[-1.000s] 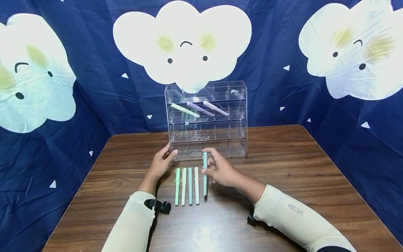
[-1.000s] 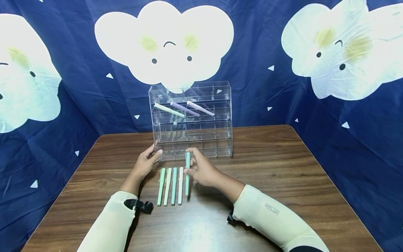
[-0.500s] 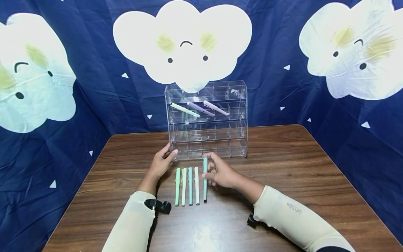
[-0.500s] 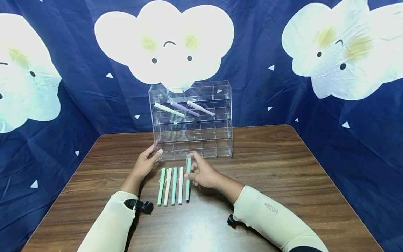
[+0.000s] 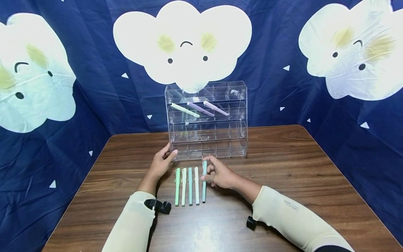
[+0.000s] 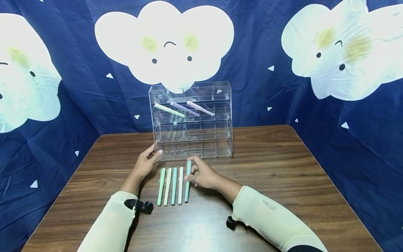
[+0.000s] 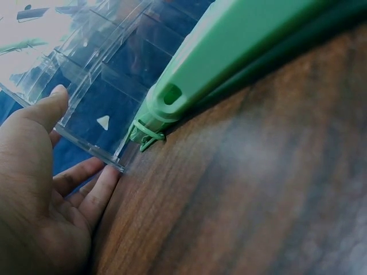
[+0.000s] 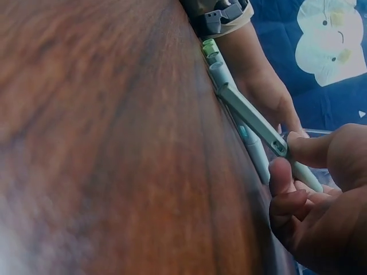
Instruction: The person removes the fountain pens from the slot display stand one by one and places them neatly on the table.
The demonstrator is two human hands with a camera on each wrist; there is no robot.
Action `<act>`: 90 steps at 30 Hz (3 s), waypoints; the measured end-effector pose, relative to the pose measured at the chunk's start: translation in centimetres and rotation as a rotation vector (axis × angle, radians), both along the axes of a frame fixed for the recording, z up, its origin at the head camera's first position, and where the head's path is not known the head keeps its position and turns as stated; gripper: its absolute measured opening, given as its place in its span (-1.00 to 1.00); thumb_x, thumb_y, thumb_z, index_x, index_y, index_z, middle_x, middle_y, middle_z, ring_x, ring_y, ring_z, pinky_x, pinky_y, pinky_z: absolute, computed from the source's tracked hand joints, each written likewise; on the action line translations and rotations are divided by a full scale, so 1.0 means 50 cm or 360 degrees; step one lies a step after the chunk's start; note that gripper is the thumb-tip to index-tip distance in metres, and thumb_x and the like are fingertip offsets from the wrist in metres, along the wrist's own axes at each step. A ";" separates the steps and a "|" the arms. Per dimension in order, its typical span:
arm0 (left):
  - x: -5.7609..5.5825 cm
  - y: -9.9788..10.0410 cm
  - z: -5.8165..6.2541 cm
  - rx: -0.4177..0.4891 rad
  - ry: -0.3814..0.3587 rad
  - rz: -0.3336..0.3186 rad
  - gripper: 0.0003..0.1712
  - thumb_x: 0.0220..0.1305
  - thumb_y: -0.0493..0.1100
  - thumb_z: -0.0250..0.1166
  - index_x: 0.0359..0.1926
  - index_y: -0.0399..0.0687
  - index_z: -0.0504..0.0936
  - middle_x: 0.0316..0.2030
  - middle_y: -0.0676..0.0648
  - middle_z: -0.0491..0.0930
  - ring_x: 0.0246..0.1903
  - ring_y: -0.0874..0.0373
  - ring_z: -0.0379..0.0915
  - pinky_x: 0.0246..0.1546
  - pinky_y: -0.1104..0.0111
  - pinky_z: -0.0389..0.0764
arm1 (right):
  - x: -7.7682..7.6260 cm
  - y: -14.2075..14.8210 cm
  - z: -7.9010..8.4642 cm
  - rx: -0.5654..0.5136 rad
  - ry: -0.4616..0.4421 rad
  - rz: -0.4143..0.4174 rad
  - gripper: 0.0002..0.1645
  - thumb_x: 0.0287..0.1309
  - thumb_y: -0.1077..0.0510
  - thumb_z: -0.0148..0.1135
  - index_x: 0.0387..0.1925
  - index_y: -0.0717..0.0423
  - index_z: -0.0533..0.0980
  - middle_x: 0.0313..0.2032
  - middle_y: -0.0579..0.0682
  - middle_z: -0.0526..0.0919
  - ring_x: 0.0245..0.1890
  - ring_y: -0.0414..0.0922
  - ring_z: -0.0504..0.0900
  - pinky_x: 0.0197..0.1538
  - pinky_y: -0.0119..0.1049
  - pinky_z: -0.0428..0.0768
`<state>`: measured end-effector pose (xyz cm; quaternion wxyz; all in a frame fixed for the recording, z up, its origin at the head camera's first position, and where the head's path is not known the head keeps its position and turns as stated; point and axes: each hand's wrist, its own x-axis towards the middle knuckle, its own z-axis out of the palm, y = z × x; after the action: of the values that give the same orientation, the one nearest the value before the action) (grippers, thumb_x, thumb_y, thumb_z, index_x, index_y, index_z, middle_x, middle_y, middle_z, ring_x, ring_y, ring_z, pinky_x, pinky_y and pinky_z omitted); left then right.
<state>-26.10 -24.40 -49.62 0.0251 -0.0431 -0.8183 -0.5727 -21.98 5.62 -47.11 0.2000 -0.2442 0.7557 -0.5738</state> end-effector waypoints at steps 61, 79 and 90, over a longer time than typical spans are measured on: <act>-0.010 0.007 -0.001 -0.0052 -0.0024 -0.0004 -0.18 0.66 0.14 0.25 0.76 0.27 0.13 0.52 -0.33 0.49 0.41 -0.27 0.55 0.25 0.10 0.69 | -0.039 0.002 -0.035 0.0107 -0.0156 0.0044 0.03 0.31 0.17 0.53 0.63 0.31 0.19 -0.54 -0.11 0.61 -0.72 -0.18 0.45 -0.59 -0.39 0.40; -0.005 0.005 -0.008 -0.0056 -0.0030 0.0021 -0.19 0.66 0.13 0.26 0.75 0.31 0.15 0.51 -0.34 0.50 0.40 -0.23 0.55 0.18 0.30 0.68 | -0.028 0.008 -0.017 0.0099 -0.0171 0.0010 0.02 0.38 0.11 0.49 0.65 0.28 0.16 -0.46 -0.10 0.63 -0.70 -0.18 0.51 -0.65 -0.37 0.41; -0.002 -0.001 -0.005 -0.0050 -0.0052 0.0022 -0.19 0.67 0.14 0.24 0.75 0.32 0.13 0.56 -0.33 0.43 0.45 -0.24 0.51 0.27 0.14 0.69 | -0.026 0.011 0.010 0.0053 -0.0151 0.0021 -0.05 0.39 0.21 0.46 0.62 0.32 0.18 -0.46 -0.06 0.62 -0.67 -0.17 0.48 -0.48 -0.36 0.51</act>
<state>-26.22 -24.46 -49.87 0.0150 -0.0285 -0.8278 -0.5601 -23.31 6.14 -46.61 0.2433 -0.2184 0.7533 -0.5707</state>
